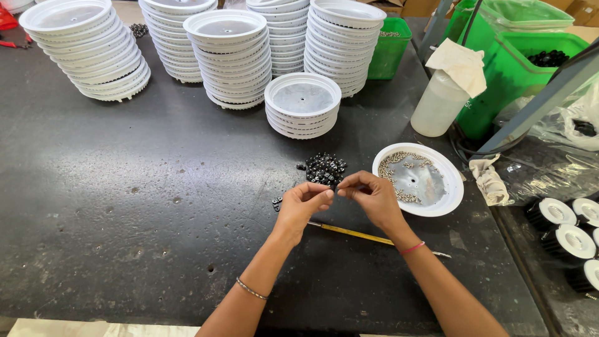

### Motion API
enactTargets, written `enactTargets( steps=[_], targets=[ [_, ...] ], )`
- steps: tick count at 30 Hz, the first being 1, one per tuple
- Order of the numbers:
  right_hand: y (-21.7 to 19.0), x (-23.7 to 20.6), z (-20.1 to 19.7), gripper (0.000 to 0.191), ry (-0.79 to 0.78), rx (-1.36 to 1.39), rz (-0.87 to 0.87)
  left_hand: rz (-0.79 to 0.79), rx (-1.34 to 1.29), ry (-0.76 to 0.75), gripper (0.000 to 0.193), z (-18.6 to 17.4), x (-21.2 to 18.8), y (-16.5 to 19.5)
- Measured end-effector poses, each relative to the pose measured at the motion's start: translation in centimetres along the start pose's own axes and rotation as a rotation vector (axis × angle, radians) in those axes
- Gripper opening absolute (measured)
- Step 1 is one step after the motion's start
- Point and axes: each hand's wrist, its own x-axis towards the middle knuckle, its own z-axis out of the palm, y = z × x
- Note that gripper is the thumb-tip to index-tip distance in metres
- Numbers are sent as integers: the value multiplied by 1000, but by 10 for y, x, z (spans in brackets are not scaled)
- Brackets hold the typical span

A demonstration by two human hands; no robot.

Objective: The person sits at a factory workbench assembling small electrical components. They pick black plastic parts from the table and metal pins from a white plate, fit the pins into the plastic parts by hand, occasionally use a pencil-like tool to position parts, and set finished assemblies with stacks of white plastic discs.

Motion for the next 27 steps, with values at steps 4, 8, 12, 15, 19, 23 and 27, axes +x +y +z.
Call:
enactTargets(
  steps=[4, 8, 12, 15, 19, 23, 27],
  targets=[
    [4, 1, 1, 8, -11, 77, -17, 9, -11, -43, 20, 2, -1, 0],
    [6, 1, 0, 8, -28, 115, 22, 13, -2, -54, 19, 3, -2, 0],
    [9, 0, -1, 7, -42, 158, 50, 16, 38, -56, 17, 5, -2, 2],
    [9, 2, 0, 7, -68, 144, 55, 31, 103, -40, 14, 6, -4, 7],
    [6, 1, 2, 9, -78, 170, 107, 227, 451, 43, 12, 9, -10, 13],
    [0, 1, 4, 15, -85, 272, 144, 361, 529, 59, 13, 14, -15, 18],
    [1, 0, 4, 15, -86, 177, 134, 402, 559, 68, 14, 17, -16, 21]
  ],
)
